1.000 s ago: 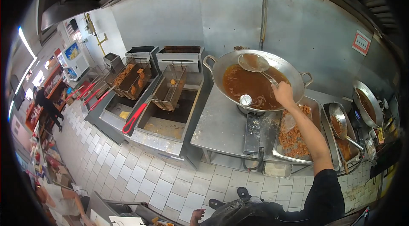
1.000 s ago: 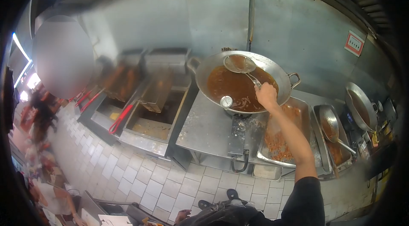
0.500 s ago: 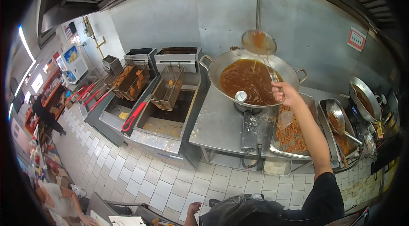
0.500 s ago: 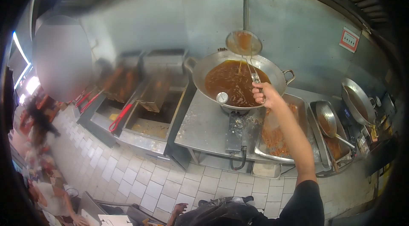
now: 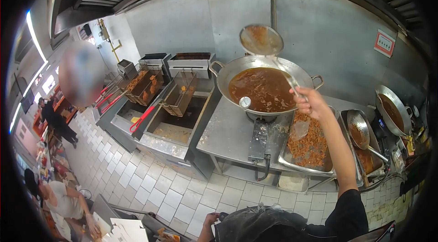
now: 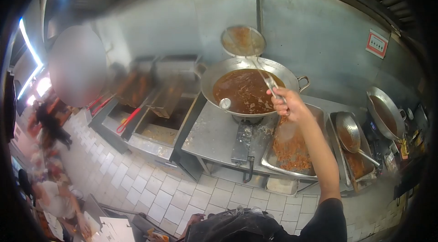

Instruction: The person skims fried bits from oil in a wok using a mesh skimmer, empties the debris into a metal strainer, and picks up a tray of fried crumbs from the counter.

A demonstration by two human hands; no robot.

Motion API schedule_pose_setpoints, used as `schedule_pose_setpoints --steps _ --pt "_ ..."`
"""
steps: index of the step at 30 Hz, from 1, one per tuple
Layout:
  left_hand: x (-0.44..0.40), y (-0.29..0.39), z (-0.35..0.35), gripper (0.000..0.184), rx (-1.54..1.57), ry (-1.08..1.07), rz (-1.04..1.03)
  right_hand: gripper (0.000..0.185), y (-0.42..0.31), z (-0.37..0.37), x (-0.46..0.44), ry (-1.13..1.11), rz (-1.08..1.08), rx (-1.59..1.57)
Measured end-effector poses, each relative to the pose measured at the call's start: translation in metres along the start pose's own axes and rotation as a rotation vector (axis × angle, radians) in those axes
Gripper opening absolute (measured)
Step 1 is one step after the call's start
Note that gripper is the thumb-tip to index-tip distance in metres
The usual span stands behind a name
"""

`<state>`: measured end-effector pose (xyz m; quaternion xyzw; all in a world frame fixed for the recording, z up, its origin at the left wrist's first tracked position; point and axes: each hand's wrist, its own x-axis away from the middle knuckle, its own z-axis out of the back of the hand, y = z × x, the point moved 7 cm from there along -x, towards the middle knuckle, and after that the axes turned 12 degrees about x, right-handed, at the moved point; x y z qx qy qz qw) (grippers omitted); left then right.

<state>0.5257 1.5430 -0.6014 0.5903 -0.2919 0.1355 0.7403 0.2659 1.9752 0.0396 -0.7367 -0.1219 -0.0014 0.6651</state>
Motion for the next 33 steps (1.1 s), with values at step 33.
schedule_pose_setpoints --steps 33 --pt "0.092 0.027 -0.177 0.027 -0.123 -0.071 0.312 0.019 -0.016 0.193 0.197 0.182 0.153 0.302"
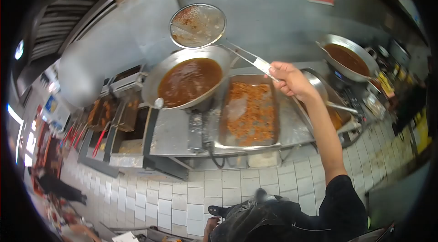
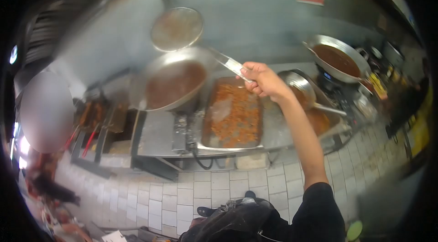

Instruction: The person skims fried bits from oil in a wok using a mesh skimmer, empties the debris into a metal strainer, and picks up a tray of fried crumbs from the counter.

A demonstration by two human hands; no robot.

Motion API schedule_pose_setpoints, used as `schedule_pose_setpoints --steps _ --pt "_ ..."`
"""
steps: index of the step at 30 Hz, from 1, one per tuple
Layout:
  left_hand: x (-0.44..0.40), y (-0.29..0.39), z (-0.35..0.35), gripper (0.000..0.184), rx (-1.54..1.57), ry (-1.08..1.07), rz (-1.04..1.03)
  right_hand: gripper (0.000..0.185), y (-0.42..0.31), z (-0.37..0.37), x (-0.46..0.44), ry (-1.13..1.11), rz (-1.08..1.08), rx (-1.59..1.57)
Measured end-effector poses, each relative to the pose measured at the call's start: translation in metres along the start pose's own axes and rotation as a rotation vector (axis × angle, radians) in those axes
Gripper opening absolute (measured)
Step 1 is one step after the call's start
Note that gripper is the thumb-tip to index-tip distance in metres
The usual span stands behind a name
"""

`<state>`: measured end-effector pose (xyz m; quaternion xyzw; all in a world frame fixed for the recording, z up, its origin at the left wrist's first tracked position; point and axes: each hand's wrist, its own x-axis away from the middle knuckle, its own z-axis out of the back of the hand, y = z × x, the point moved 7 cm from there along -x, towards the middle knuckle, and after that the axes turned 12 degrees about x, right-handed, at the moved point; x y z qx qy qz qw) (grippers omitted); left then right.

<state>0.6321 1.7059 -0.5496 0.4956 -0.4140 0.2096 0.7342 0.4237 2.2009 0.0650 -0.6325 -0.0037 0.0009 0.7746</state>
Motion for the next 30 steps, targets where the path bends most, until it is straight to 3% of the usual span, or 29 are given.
schedule_pose_setpoints --steps 2,3,6,8,10,12,14,16,18,20,22,25,27,30 --pt "0.007 0.025 -0.013 0.027 -0.111 0.012 -0.024 0.022 0.016 0.049 0.029 0.144 0.001 0.115" --pt "-0.006 0.026 -0.025 0.028 0.017 -0.173 -0.128 0.021 0.023 0.070 0.046 0.217 -0.036 0.184" --pt "-0.107 -0.027 -0.043 0.029 0.233 -0.320 -0.050 0.018 0.054 0.126 0.088 0.477 -0.124 0.408" --pt "-0.103 0.011 -0.061 0.030 -0.692 -0.388 -0.503 0.016 0.079 0.157 0.110 0.652 -0.116 0.712" --pt "-0.083 0.040 -0.073 0.031 -0.921 -0.406 -0.710 0.014 0.095 0.168 0.130 0.794 -0.040 1.167" --pt "-0.074 0.055 -0.066 0.032 -0.455 -0.408 -0.652 0.015 0.127 0.168 0.138 0.766 -0.243 1.275" --pt "-0.069 0.063 -0.068 0.033 -0.451 -0.420 -0.711 0.016 0.172 0.174 0.140 0.604 -0.344 1.400" --pt "-0.063 0.076 -0.075 0.034 -0.611 -0.422 -0.928 0.014 0.164 0.164 0.153 0.555 -0.376 1.419" --pt "-0.057 0.068 -0.083 0.037 -0.941 -0.414 -1.286 0.013 0.158 0.157 0.156 0.550 -0.398 1.407" --pt "-0.075 0.045 -0.080 0.030 -0.864 -0.545 -1.012 0.014 0.161 0.158 0.156 0.597 -0.409 1.367" --pt "-0.087 0.030 -0.081 0.032 -0.885 -0.541 -1.032 0.014 0.163 0.152 0.154 0.617 -0.428 1.370" --pt "-0.063 0.032 -0.065 0.038 -0.474 -0.435 -0.695 0.016 0.181 0.148 0.143 0.564 -0.395 1.276" --pt "-0.047 0.034 -0.062 0.044 -0.237 -0.378 -0.591 0.016 0.165 0.151 0.147 0.588 -0.443 1.263" --pt "-0.042 0.026 -0.064 0.043 -0.327 -0.376 -0.528 0.016 0.172 0.154 0.146 0.681 -0.445 1.214"
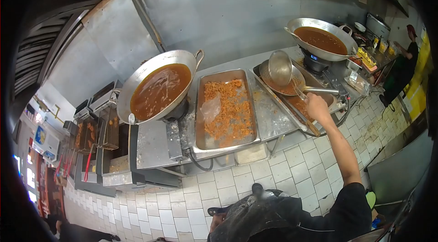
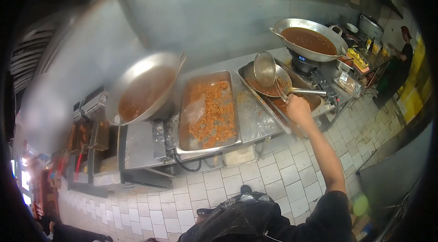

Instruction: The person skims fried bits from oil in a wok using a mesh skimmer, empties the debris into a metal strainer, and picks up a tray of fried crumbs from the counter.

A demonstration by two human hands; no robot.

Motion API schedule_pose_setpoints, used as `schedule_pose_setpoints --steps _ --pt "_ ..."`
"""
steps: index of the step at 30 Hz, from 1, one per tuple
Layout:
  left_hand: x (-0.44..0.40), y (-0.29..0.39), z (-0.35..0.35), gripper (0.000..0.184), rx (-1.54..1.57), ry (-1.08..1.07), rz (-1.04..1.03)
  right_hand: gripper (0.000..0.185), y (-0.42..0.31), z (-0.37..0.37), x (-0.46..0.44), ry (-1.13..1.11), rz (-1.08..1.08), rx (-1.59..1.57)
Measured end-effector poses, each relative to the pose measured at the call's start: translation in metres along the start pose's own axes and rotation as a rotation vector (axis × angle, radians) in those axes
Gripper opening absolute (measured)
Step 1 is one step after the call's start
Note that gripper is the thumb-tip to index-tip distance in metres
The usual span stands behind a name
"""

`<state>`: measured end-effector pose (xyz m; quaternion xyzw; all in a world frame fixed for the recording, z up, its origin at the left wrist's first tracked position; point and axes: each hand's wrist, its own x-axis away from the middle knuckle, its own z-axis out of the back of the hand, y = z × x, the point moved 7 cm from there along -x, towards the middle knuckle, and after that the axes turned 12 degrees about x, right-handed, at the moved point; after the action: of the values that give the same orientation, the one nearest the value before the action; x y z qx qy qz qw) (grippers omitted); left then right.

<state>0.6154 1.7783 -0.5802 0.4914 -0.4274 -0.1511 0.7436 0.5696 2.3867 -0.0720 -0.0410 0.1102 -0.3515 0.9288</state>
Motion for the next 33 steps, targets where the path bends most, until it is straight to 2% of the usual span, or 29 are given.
schedule_pose_setpoints --steps 2,5,8,9,12,15,16,17,18,19,20,21,23,25,27,28,29,31,32,33 --pt "0.002 -0.003 -0.003 0.042 -0.051 -0.028 0.006 0.017 0.005 -0.018 -0.001 0.087 0.026 -0.079" --pt "0.003 -0.008 -0.004 0.041 -0.098 -0.058 0.009 0.016 0.011 -0.026 -0.006 0.007 0.102 -0.156" --pt "0.000 -0.009 -0.004 0.041 -0.151 -0.089 -0.002 0.017 0.025 -0.040 -0.010 -0.086 0.025 -0.340" --pt "-0.001 -0.008 -0.003 0.040 -0.170 -0.100 -0.010 0.019 0.034 -0.056 -0.005 -0.279 -0.177 -0.677" --pt "-0.005 -0.003 -0.003 0.039 -0.237 -0.122 -0.026 0.024 0.039 -0.084 0.003 -0.368 -0.299 -1.028" --pt "-0.022 -0.008 -0.002 0.037 -0.414 -0.172 0.095 0.030 0.039 -0.110 0.009 -0.318 -0.416 -1.228" --pt "-0.032 -0.011 0.001 0.034 -0.418 -0.127 -0.043 0.031 0.040 -0.118 0.011 -0.304 -0.452 -1.270" --pt "-0.038 -0.020 0.002 0.032 -0.421 -0.082 -0.179 0.039 0.034 -0.108 0.018 -0.291 -0.419 -1.183" --pt "-0.035 -0.020 0.001 0.029 -0.422 -0.038 -0.310 0.041 0.031 -0.113 0.022 -0.242 -0.463 -1.259" --pt "-0.036 -0.022 0.002 0.029 -0.477 -0.035 -0.266 0.043 0.031 -0.123 0.029 -0.195 -0.514 -1.332" --pt "-0.038 -0.031 0.001 0.030 -0.345 -0.026 -0.155 0.045 0.033 -0.137 0.040 -0.148 -0.569 -1.405" --pt "-0.038 -0.039 0.000 0.031 -0.213 -0.003 -0.048 0.047 0.034 -0.155 0.049 -0.089 -0.442 -1.438" --pt "-0.037 -0.042 0.000 0.029 -0.050 0.041 0.107 0.041 0.037 -0.193 0.088 0.022 -0.302 -1.348" --pt "-0.033 -0.039 -0.006 0.028 0.083 0.014 0.182 0.038 0.038 -0.226 0.134 -0.099 -0.264 -1.083" --pt "-0.026 0.013 -0.011 0.028 -0.314 0.002 -0.086 0.034 0.045 -0.253 0.174 -0.154 -0.035 -0.564" --pt "-0.023 0.035 -0.015 0.028 -0.510 -0.006 -0.219 0.031 0.077 -0.308 0.206 -0.221 -0.070 -0.556" --pt "-0.024 0.039 -0.013 0.027 -0.447 -0.023 -0.111 0.029 0.108 -0.362 0.239 -0.289 -0.104 -0.546" --pt "-0.022 0.038 -0.013 0.026 -0.310 -0.055 0.102 0.027 0.198 -0.478 0.328 -0.512 -0.163 0.055" --pt "-0.017 0.025 -0.008 0.023 -0.050 0.044 0.486 0.024 0.211 -0.457 0.338 -0.522 -0.527 0.033" --pt "-0.016 0.037 -0.004 0.022 0.051 0.084 0.484 0.022 0.219 -0.431 0.353 -0.474 -0.895 0.001"
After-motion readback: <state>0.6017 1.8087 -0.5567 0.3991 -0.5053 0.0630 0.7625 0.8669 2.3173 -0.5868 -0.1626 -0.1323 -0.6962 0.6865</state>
